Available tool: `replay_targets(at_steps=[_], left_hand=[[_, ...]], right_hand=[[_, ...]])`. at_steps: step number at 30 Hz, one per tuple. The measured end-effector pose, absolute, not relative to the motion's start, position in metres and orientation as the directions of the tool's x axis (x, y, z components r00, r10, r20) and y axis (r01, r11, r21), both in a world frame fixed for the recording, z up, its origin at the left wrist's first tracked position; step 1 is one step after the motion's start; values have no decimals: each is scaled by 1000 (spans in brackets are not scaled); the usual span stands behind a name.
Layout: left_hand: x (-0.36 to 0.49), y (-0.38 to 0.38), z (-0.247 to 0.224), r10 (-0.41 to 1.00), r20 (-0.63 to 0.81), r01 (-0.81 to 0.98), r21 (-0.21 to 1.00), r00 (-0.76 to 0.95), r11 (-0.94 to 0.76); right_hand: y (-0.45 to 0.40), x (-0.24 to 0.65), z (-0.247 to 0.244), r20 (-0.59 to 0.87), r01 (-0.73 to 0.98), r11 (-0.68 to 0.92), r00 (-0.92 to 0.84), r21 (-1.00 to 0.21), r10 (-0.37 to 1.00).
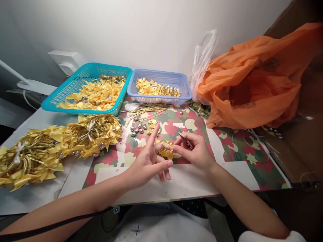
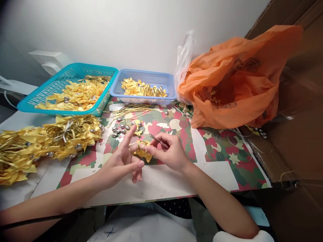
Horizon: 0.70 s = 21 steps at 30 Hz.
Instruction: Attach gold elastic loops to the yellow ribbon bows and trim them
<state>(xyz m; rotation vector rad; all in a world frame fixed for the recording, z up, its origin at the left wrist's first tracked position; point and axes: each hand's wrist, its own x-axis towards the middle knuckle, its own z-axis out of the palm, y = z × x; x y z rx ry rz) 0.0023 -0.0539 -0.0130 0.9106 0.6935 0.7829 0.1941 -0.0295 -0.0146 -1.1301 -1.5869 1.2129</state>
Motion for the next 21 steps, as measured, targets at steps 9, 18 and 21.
replay_targets(at_steps=[9, 18, 21], left_hand=[[2, -56, -25, 589, -208, -363, 615, 781, 700], [1, -55, -18, 560, -68, -466, 477, 826, 745], [0, -56, -19, 458, -93, -359, 492, 884, 793]], right_hand=[[-3, 190, -27, 30, 79, 46, -186, -996, 982], [25, 161, -28, 47, 125, 116, -455, -985, 889], [25, 152, -37, 166, 304, 380, -548, -874, 820]])
